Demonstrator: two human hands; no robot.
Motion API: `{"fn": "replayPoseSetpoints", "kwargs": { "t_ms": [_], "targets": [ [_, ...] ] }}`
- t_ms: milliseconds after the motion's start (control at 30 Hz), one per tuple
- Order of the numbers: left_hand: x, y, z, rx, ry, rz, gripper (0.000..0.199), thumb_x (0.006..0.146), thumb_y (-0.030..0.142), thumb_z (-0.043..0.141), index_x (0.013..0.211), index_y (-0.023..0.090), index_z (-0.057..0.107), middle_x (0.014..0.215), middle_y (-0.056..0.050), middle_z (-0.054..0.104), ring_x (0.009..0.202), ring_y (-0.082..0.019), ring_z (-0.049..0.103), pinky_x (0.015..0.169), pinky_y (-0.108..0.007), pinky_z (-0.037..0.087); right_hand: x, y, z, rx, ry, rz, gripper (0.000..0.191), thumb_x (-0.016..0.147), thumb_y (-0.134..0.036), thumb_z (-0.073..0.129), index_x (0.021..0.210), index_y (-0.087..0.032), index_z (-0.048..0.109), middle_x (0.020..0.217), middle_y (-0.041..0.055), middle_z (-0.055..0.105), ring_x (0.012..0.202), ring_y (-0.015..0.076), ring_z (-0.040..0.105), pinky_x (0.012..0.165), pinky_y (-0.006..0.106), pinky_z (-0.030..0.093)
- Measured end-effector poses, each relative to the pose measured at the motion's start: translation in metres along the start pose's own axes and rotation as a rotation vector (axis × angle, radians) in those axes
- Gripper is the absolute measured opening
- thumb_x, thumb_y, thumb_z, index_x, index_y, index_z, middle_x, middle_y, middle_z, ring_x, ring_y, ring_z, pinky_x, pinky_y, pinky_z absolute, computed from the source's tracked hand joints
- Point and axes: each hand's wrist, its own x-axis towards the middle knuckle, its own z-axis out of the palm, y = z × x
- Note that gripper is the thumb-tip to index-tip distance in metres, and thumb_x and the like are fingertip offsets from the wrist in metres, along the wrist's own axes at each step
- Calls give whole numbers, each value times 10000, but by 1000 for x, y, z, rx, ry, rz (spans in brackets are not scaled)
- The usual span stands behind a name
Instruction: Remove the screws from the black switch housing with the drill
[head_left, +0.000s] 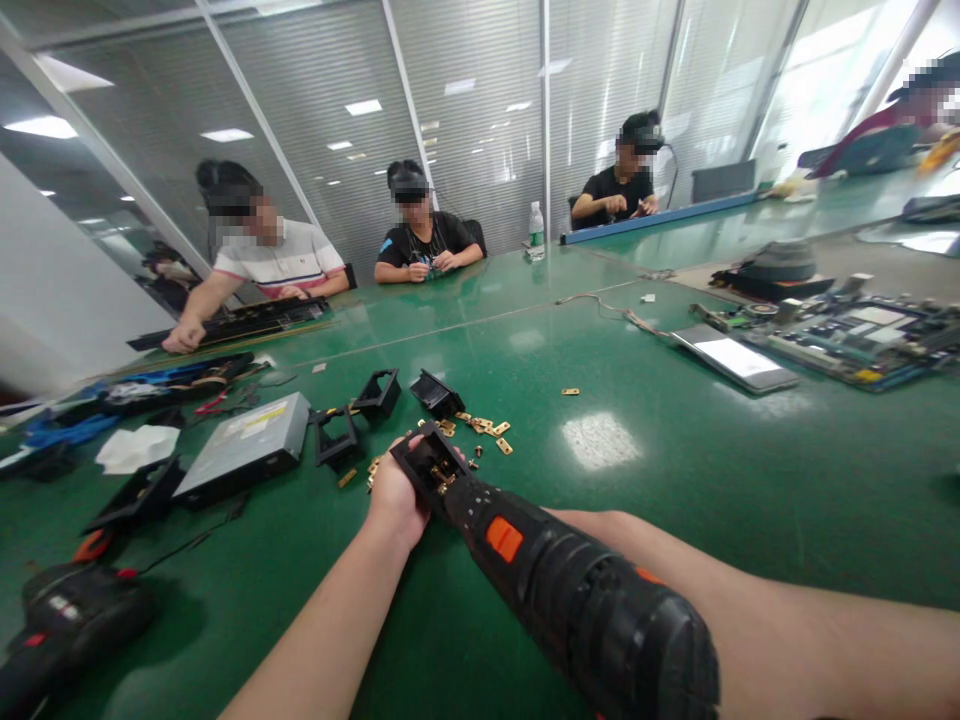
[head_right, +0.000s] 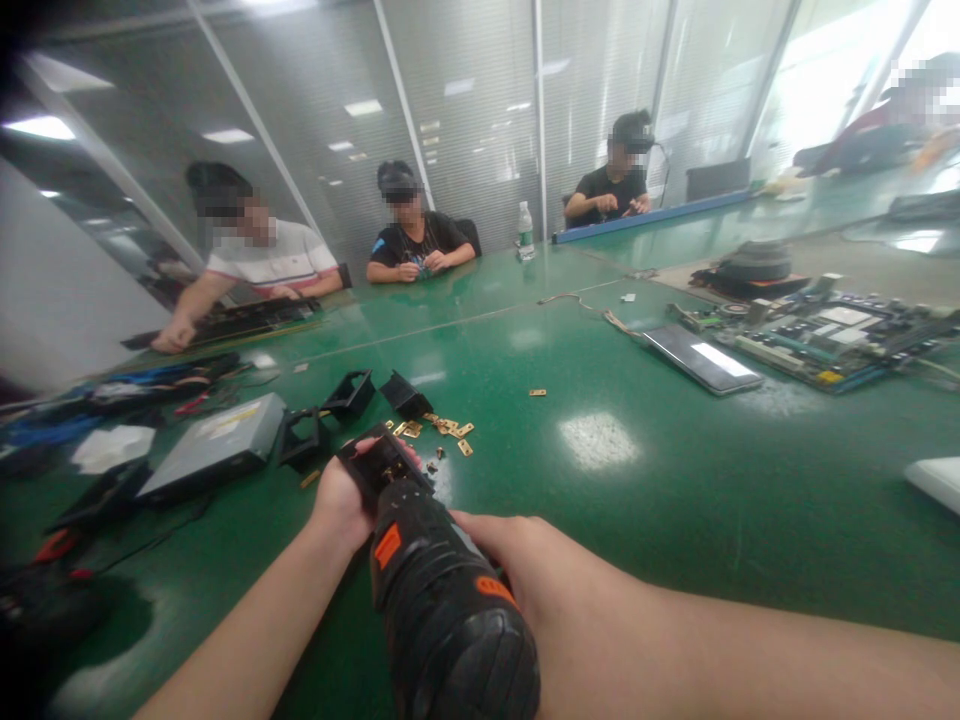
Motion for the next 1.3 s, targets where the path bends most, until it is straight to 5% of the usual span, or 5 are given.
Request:
{"fn": "replayPoseSetpoints", "kwargs": {
  "t_ms": [300,667,867,1300],
  "targets": [
    [1,-1,-1,-14,9,-8,345,939,293,454,746,166,712,624,-100,747,542,-263,721,510,-371,613,0,-1,0,23,5,-1,716,709,-168,783,1408,-127,635,1139,125,734,981,255,680,823,315,609],
    [-1,0,-1,-21,-5,10,323,927,264,483,737,159,723,616,-92,734,643,-276,753,563,-375,630,-1,5,-2,72,-21,20,654,765,-179,788,1398,-136,631,863,28,688,739,156,595,727,276,563],
    [0,0,-2,-24,-13,3,319,925,271,480,737,160,711,624,-100,735,575,-271,733,500,-366,602,0,0,-5,33,-35,-1,734,750,-197,803,1451,-140,594,969,74,729,867,211,673,798,315,591],
    [-1,0,-2,-54,-20,-20,301,933,297,479,783,168,704,644,-100,740,570,-278,732,481,-368,596,-5,18,3,-93,-24,62,753,714,-162,795,1436,-148,583,927,29,684,754,154,580,681,252,519]
  ]
}}
